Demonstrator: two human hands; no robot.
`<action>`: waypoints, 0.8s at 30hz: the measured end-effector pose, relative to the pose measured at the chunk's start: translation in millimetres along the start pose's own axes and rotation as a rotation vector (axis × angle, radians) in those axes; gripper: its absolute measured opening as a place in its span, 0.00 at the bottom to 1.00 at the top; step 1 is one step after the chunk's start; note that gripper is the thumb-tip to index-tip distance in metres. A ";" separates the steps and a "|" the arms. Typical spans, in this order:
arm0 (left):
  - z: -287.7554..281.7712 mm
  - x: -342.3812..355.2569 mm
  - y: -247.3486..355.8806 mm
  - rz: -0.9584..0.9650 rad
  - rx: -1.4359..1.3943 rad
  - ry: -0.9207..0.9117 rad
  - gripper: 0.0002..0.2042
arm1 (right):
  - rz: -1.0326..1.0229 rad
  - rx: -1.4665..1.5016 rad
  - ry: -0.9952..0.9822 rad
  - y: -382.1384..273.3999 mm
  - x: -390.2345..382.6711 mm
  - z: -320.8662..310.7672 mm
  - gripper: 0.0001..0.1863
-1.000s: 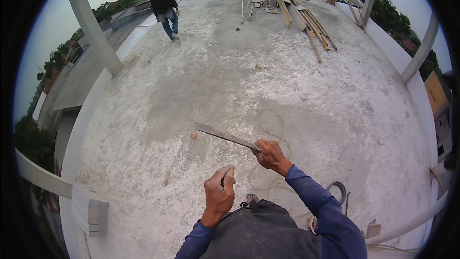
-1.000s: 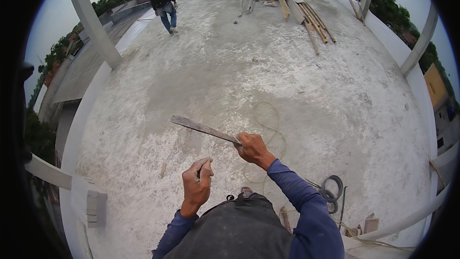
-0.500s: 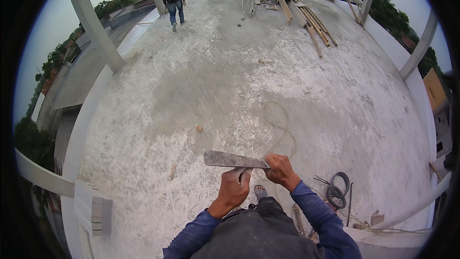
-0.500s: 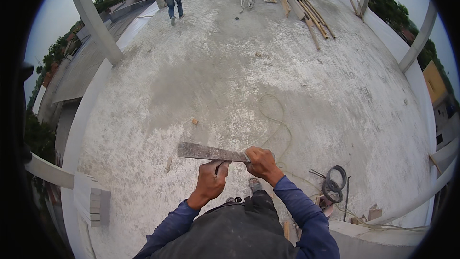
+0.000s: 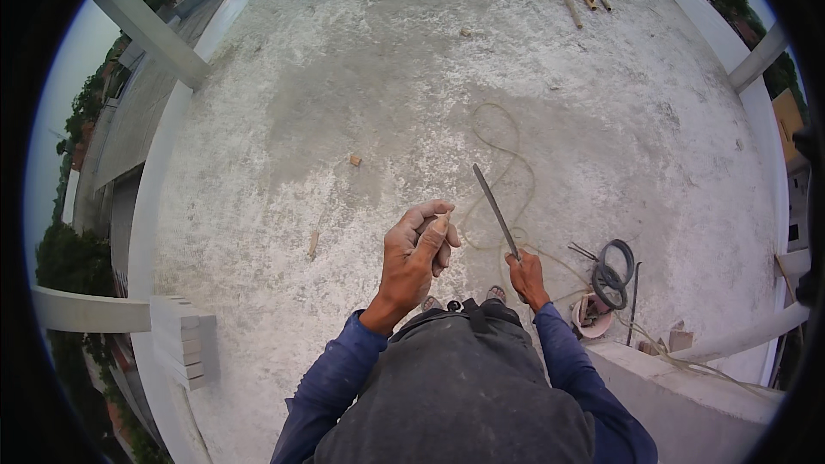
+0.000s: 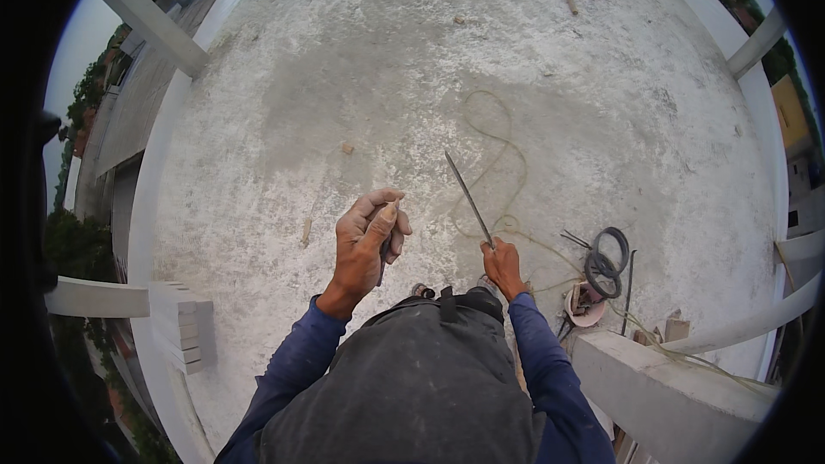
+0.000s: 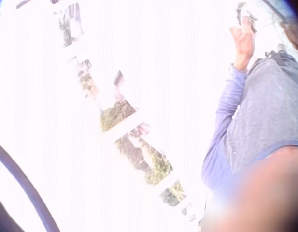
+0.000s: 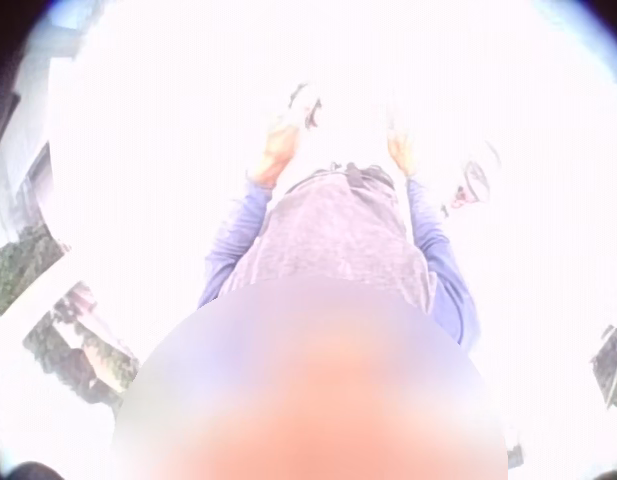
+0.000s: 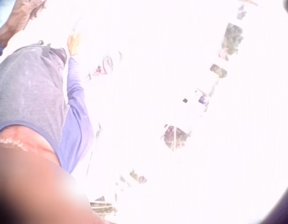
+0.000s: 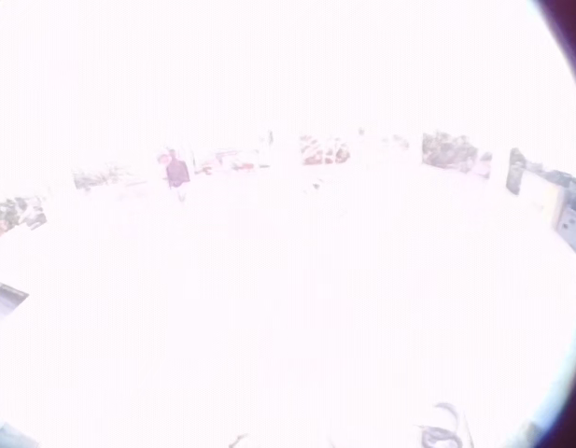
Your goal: The person walks on a rooftop construction site, picks up a trowel and a tile, then places the tile against a wall. They use a tape measure and hammer to mark and adjust the wall, then use a string line to align the tile placement.
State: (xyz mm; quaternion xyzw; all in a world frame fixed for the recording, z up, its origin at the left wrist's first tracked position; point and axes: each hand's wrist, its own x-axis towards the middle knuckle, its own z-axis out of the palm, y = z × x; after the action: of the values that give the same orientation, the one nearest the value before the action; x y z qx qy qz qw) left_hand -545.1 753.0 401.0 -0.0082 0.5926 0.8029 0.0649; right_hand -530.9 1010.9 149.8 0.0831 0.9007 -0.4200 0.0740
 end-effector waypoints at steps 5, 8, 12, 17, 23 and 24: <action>49.2 20.2 -12.4 -0.076 -0.067 -0.015 0.14 | 0.081 -0.311 -0.205 99.6 16.7 -0.1 0.24; 79.7 31.3 -28.3 -0.148 -0.105 -0.020 0.14 | 0.093 -0.520 -0.576 168.7 16.8 -9.6 0.21; 120.0 48.9 -66.4 -0.216 0.011 -0.008 0.13 | 0.540 -0.357 -0.450 260.0 -13.3 -25.3 0.21; 151.6 53.2 -130.5 -0.475 0.247 0.062 0.10 | 0.956 -0.178 -0.363 351.1 -62.1 -43.3 0.21; 155.1 48.0 -200.6 -0.701 0.421 0.037 0.10 | 1.218 -0.130 -0.158 454.6 -104.0 -79.4 0.18; 154.5 47.8 -208.8 -0.686 0.435 0.014 0.11 | 1.295 -0.103 -0.121 472.9 -110.1 -87.9 0.20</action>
State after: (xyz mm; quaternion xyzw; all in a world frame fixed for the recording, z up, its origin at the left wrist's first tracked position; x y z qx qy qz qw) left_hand -558.8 965.1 244.2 -0.1969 0.7119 0.5904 0.3254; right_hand -329.0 1368.4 -123.9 0.5814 0.6816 -0.2508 0.3667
